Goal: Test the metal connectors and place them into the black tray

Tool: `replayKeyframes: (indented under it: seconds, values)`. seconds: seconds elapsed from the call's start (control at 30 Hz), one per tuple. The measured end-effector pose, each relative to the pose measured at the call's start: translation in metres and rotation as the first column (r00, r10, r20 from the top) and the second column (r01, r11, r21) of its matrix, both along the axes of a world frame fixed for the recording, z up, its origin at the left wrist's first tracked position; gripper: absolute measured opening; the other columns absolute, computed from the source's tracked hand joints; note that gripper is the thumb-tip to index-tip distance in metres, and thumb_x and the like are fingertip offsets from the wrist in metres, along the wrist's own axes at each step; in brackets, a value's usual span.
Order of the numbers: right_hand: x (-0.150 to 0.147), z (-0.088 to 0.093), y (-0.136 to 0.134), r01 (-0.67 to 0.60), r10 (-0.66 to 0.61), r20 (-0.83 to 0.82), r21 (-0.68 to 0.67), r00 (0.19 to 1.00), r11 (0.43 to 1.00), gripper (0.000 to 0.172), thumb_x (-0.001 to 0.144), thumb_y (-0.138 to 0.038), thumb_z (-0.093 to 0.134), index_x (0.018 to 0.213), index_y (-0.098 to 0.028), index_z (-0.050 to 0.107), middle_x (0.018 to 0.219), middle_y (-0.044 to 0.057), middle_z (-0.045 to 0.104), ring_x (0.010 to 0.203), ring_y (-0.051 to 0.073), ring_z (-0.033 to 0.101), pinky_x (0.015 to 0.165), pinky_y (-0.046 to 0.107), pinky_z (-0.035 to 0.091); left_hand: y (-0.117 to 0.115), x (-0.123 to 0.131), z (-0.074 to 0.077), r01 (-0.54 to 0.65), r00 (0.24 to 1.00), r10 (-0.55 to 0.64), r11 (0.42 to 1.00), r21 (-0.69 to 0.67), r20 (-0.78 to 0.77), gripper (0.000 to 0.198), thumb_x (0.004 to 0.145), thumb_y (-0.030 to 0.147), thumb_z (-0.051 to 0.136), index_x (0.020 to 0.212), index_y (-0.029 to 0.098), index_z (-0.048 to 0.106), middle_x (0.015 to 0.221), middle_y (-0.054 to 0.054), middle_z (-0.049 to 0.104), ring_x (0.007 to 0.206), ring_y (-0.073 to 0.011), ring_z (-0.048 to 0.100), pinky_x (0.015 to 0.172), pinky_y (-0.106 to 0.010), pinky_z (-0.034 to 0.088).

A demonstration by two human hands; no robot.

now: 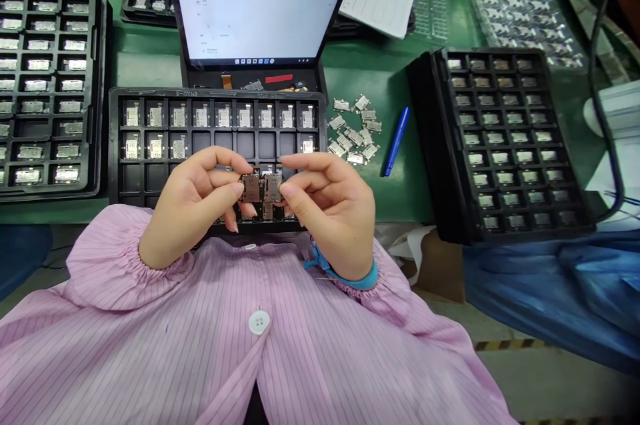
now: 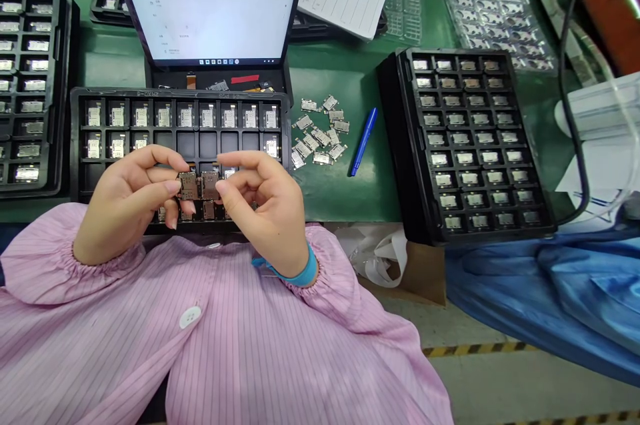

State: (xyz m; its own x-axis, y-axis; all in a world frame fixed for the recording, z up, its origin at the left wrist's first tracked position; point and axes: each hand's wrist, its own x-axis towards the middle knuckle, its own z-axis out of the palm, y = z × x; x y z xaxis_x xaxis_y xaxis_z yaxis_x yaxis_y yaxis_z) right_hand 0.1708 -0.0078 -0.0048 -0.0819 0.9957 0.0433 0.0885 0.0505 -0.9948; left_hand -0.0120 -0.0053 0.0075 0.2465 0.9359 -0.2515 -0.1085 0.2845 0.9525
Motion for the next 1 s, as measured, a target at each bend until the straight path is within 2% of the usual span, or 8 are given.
replayKeyframes:
  seconds: [0.1,0.2,0.5,0.7,1.0]
  values:
    - [-0.0002,-0.0011,0.0001,0.013,-0.013,0.009,0.012,1.0,1.0,0.034,0.084,-0.028,0.067,0.116,-0.026,0.057,0.065,-0.004,0.061,0.052,0.013,0.055,0.046,0.029,0.047,0.0,0.0001,-0.0008,0.003,1.0,-0.003,1.0,0.003,0.004,0.013,0.085,0.021,0.06,0.097,0.018,0.055,0.068,-0.002,0.07,0.053,-0.0125,0.065,0.042,-0.018,0.048]
    - [-0.0004,-0.0019,-0.0003,0.015,-0.016,0.031,0.031,0.999,0.999,0.039,0.084,-0.028,0.067,0.121,-0.028,0.053,0.067,-0.004,0.061,0.051,0.014,0.053,0.044,0.03,0.044,0.0003,0.0006,-0.0007,0.005,1.0,-0.005,1.0,-0.006,0.004,0.012,0.086,0.02,0.059,0.097,0.018,0.055,0.069,-0.002,0.071,0.051,-0.0117,0.064,0.042,-0.018,0.048]
    - [-0.0009,-0.0029,-0.0011,0.032,-0.037,0.083,0.065,0.996,0.997,0.038,0.085,-0.028,0.066,0.122,-0.03,0.053,0.068,-0.003,0.06,0.049,0.013,0.049,0.042,0.03,0.04,0.0003,-0.0002,-0.0024,-0.003,1.0,0.003,1.0,-0.025,-0.016,0.013,0.085,0.022,0.061,0.098,0.019,0.057,0.068,-0.001,0.07,0.053,-0.0135,0.066,0.042,-0.019,0.049]
    - [-0.0009,-0.0041,-0.0009,0.028,-0.034,0.081,0.073,0.996,0.997,0.037,0.086,-0.026,0.065,0.121,-0.03,0.053,0.068,-0.003,0.061,0.049,0.014,0.05,0.042,0.029,0.04,0.0004,0.0002,-0.0023,0.002,1.0,-0.002,1.0,-0.014,0.004,0.011,0.086,0.021,0.059,0.096,0.019,0.057,0.067,0.0,0.069,0.05,-0.0111,0.063,0.044,-0.017,0.049]
    - [-0.0008,-0.0044,-0.001,0.03,-0.037,0.098,0.068,0.994,0.997,0.037,0.086,-0.025,0.064,0.121,-0.029,0.054,0.067,-0.003,0.061,0.05,0.014,0.051,0.041,0.029,0.04,0.0017,0.0012,-0.0013,-0.011,1.0,0.011,0.999,-0.035,-0.016,0.012,0.085,0.021,0.061,0.096,0.018,0.058,0.067,-0.001,0.07,0.054,-0.0132,0.067,0.044,-0.018,0.05]
